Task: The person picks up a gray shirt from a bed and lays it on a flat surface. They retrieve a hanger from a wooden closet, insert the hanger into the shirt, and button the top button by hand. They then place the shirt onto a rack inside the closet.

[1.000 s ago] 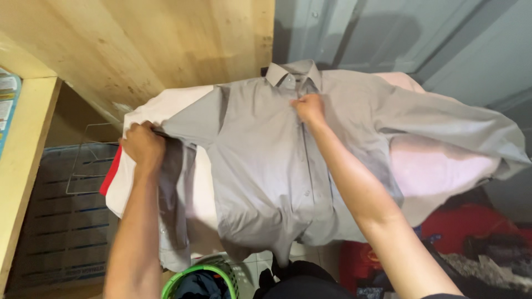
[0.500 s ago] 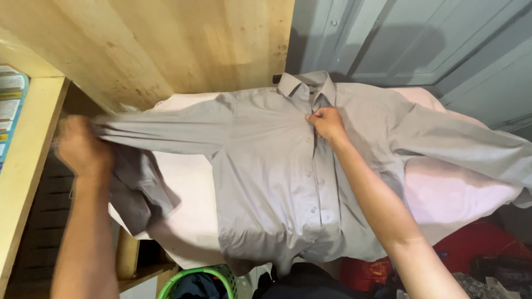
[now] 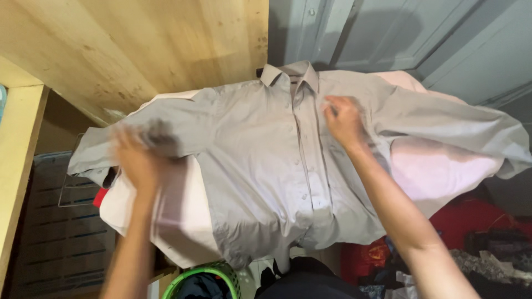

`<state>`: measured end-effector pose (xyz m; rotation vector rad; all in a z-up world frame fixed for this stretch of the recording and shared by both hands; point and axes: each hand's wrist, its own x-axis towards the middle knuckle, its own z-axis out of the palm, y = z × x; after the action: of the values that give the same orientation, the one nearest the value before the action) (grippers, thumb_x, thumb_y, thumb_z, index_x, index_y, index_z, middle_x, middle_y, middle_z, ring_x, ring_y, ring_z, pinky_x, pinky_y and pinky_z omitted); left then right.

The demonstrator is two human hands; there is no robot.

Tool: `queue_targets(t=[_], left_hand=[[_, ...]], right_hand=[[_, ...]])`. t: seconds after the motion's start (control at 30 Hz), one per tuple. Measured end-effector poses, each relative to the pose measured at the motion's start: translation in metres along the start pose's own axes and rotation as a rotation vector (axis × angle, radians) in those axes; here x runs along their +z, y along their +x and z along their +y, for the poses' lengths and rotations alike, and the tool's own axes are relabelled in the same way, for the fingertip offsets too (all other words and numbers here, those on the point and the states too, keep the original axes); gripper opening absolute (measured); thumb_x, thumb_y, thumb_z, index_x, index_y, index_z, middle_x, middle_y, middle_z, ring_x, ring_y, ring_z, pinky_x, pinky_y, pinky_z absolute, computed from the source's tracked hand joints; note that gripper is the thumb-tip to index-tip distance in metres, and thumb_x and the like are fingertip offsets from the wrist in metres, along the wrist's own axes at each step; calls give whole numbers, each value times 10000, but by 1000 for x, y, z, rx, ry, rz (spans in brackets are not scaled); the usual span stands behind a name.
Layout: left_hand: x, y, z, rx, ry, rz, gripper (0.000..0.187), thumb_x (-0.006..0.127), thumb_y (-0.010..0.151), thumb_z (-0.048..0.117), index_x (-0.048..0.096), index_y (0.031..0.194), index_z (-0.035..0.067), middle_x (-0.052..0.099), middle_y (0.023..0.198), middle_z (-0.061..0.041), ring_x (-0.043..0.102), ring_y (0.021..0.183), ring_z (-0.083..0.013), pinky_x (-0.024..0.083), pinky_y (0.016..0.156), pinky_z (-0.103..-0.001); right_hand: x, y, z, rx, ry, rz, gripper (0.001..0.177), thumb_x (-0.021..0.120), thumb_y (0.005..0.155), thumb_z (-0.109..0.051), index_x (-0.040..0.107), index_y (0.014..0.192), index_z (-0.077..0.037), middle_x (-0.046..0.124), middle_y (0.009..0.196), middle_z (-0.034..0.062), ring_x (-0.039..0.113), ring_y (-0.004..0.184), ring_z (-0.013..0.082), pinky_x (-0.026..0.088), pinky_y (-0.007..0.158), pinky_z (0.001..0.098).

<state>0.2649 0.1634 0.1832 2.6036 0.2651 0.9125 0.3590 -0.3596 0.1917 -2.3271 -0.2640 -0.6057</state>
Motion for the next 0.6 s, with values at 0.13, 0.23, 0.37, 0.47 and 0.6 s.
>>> queue_targets(t=[0.13,0.23,0.37,0.47,0.6], left_hand=[[15,-77,158,159,-132,-479,892,606,934,554,335,1567,-13,256,1636,-278,180,1531,-462,104,1192,-662],[3,-82,185,208,25,-574,912,567,892,638,343,1566,66,224,1635,-250,151,1499,-466,41,1149,-691],[1,-84,182,222,49,-530,809,579,959,564,375,1565,68,256,1641,-255,187,1501,-486,61,1142,-719],[6,-105,214,306,-39,-358,746,633,979,446,422,1556,24,322,1619,-289,275,1515,-492,154,1187,-699],[29,-141,308,430,-333,-471,601,666,986,355,514,1500,82,387,1614,-260,346,1499,-474,265,1196,-589]], right_hand=[[-15,-47,-19,-200,-280,-282,524,743,914,-325,667,1342,-32,517,1448,290,459,1345,448,317,1026,570],[-46,-82,-22,-41,48,-94,476,642,1032,-378,601,1418,-102,479,1539,262,456,1441,433,367,1182,504],[-80,-138,-1,-49,-239,-155,459,707,946,-308,693,1320,-43,544,1432,300,492,1340,441,292,1094,575],[-103,-156,42,156,-137,90,245,701,983,-224,765,1149,-55,709,1240,195,665,1195,331,442,1046,469],[-148,-147,140,518,-148,547,214,748,988,-222,729,1120,-55,756,1096,132,730,1001,286,559,900,396]])
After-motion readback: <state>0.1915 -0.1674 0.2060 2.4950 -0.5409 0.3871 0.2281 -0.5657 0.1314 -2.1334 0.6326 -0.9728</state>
